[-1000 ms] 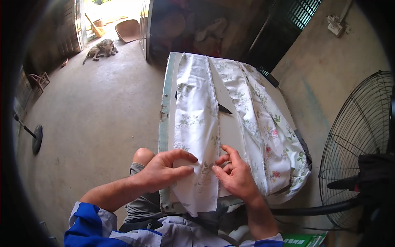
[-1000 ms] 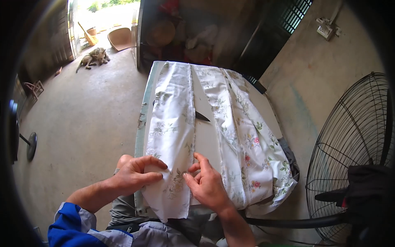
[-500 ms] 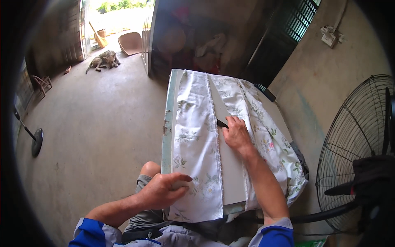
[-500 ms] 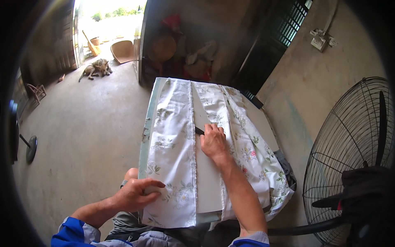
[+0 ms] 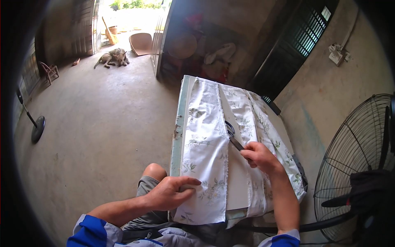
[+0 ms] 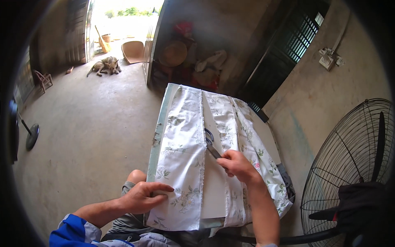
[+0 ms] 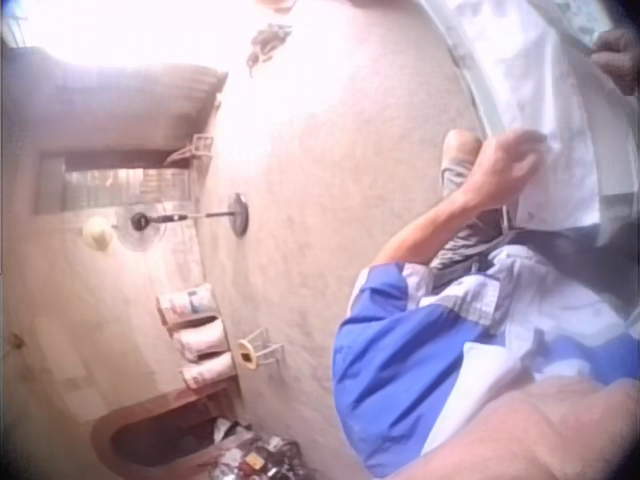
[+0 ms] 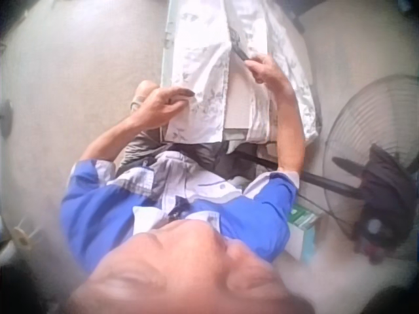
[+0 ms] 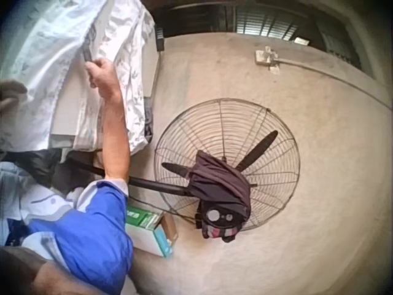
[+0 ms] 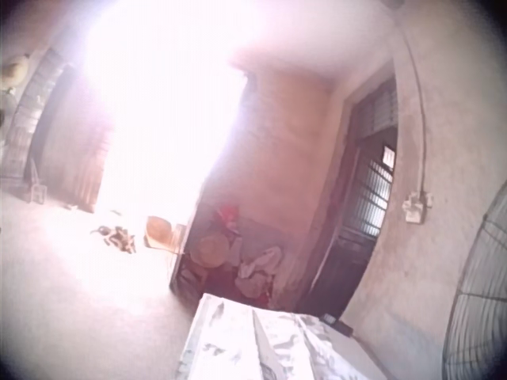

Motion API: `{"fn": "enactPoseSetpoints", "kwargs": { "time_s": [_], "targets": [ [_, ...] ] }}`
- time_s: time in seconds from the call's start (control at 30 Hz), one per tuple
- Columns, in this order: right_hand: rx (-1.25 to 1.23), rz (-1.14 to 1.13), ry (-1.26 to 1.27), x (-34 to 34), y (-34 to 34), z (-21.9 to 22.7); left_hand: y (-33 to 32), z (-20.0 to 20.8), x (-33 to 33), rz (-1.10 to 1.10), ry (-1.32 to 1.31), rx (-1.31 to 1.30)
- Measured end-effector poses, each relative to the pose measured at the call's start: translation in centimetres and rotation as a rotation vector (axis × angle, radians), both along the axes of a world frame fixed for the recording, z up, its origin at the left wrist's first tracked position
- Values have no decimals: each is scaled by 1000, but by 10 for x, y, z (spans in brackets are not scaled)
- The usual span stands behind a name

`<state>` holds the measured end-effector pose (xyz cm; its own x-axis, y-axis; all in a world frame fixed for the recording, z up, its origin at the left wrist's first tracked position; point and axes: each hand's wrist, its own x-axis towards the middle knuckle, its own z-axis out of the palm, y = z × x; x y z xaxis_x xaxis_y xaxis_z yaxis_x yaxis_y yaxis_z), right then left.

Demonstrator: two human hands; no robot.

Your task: The person folds a piece of floral patterned fabric around a white board, places the folded piece into a plastic bag, and then uses a pair of shears to cut along the edge of a long strip of the same fabric.

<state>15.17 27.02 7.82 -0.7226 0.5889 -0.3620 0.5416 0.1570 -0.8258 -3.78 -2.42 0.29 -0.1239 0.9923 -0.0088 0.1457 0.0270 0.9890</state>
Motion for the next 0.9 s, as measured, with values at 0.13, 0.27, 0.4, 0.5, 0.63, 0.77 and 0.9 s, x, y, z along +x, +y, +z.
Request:
{"fn": "enactPoseSetpoints", "kwargs": {
  "time_s": [0.13,0.27,0.4,0.5,0.63,0.77,0.9],
  "targets": [
    [-345,-232,184,54,-8,18,1,-3,0,-20,-124,-62],
    [-479,-373,424,94,-20,18,-1,-1,-2,-99,-86,-99],
    [-424,-508,579,102,-36,14,3,27,-2,-150,-92,-305],
    [-379,-428,739,76,-45,11,3,28,1,-161,-67,-297],
    [-455,-413,770,19,-31,-10,3,16,6,-187,21,-199],
    [-429,-437,650,-38,-26,-38,-6,6,19,-210,90,-33],
    [527,-185,281,-37,-19,-48,-3,2,27,-246,80,47]
  ]
}}
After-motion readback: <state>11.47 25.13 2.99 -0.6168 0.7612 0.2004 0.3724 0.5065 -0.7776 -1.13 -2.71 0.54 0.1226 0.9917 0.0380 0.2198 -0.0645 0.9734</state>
